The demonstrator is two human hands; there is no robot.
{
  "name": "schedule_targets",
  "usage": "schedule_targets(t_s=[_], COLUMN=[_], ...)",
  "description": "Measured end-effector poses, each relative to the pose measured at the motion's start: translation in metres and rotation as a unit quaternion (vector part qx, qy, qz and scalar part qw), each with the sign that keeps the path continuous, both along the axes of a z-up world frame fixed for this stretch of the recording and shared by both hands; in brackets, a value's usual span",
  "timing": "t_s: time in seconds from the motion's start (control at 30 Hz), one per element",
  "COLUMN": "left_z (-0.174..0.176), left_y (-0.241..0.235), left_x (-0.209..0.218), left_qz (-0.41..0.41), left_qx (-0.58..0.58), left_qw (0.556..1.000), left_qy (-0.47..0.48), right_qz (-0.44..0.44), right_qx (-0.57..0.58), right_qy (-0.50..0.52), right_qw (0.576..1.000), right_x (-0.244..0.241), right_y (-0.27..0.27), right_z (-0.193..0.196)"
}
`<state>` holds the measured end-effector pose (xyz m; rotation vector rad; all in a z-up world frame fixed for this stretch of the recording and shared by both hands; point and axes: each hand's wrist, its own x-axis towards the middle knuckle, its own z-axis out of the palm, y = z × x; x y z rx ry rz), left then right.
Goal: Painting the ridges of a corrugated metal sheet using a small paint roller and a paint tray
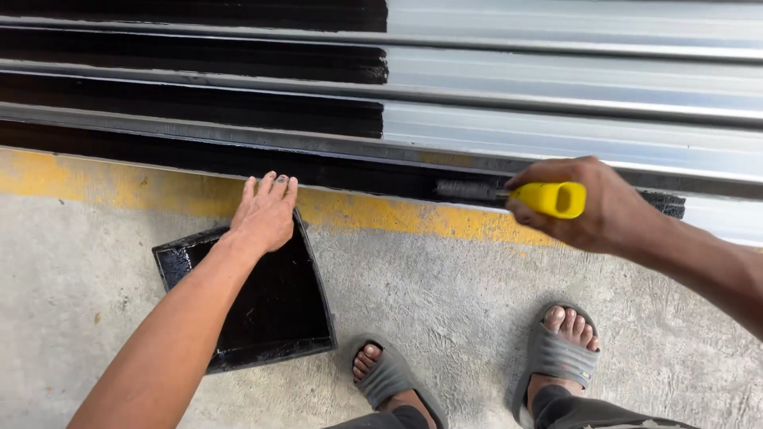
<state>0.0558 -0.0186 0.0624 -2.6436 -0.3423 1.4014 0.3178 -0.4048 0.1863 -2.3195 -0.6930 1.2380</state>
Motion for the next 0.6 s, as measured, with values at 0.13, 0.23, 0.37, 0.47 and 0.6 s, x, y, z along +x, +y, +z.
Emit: schedule_targets(t_s=[0.13, 0.23, 0.37, 0.47, 0.6], left_z=[-0.015, -0.004, -0.006, -0.003, -0.002], left_y=[0.008, 0.0, -0.012, -0.013, -0.014], left_x=[-0.003, 0.0, -0.011, -0.004, 0.003], left_qz=[-0.006, 0.026, 0.002, 0.042, 0.064], left_qx=[0.001, -0.004, 0.046, 0.032, 0.029], left_qw=[1.0, 0.999, 0.995, 0.997, 0.995], left_qy=[-0.019, -0.021, -0.088, -0.051, -0.069], right_qz=[0.085, 0.025, 0.036, 0.043, 0.0], right_qx=[0.116, 0.033, 0.115, -0.007, -0.009], right_qy=[0.004, 0.054, -0.001, 0.045, 0.018], right_qw=[0.99, 0.998, 0.993, 0.998, 1.0], right_x=[0.01, 0.021, 0.007, 0.018, 0.025], right_y=[-0.011, -0.009, -0.019, -0.015, -0.029], right_z=[0.003, 0.02, -0.014, 0.029, 0.017])
